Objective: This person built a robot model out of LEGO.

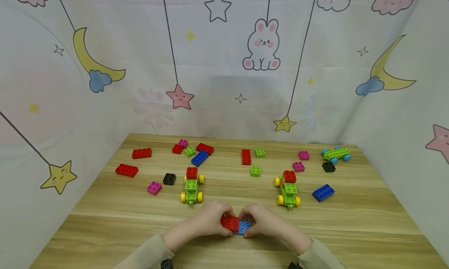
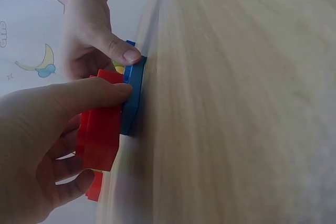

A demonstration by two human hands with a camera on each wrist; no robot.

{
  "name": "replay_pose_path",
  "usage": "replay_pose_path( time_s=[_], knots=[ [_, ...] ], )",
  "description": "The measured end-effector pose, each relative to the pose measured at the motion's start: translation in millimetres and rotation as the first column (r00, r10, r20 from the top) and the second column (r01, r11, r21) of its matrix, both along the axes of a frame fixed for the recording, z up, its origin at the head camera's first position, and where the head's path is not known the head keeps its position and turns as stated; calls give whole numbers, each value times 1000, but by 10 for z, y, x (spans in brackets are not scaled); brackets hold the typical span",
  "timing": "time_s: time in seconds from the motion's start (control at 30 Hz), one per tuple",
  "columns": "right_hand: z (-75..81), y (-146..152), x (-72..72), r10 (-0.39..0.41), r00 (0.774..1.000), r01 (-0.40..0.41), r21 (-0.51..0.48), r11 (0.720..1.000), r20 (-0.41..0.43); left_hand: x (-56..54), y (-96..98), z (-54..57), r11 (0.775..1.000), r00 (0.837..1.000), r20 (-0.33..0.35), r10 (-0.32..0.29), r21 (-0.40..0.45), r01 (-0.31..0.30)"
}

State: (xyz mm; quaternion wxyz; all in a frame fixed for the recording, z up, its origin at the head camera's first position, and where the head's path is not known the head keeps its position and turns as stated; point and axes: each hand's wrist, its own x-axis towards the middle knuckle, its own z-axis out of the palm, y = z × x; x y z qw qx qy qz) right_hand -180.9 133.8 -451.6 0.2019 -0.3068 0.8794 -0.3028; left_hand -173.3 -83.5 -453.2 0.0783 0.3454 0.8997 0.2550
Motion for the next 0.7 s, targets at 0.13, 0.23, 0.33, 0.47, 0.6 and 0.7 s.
replay_pose_path(
  time_s=[0.13,0.23,0.33,0.47,0.6,0.7],
  knots=[
    [-3,4,-1,3,1000,-3,-2,1000,-4,-23,12,0,1000,999,34,6,-14,-5],
    [-6,7,-3,5,1000,-5,-5,1000,-6,-34,16,1,1000,999,51,9,-16,-8],
    [-7,11,-3,8,1000,-8,-6,1000,-14,-36,17,1,1000,999,48,13,-19,-12],
    [-11,15,-5,14,1000,-14,-4,1000,-23,-32,18,2,999,999,36,21,-29,-19],
    [-17,16,-11,12,1000,-12,-7,1000,-12,-30,19,2,999,999,39,24,-26,-23],
    [-21,14,-17,8,1000,-8,-7,1000,-4,-36,13,-5,1000,998,57,18,-5,-18]
  ],
)
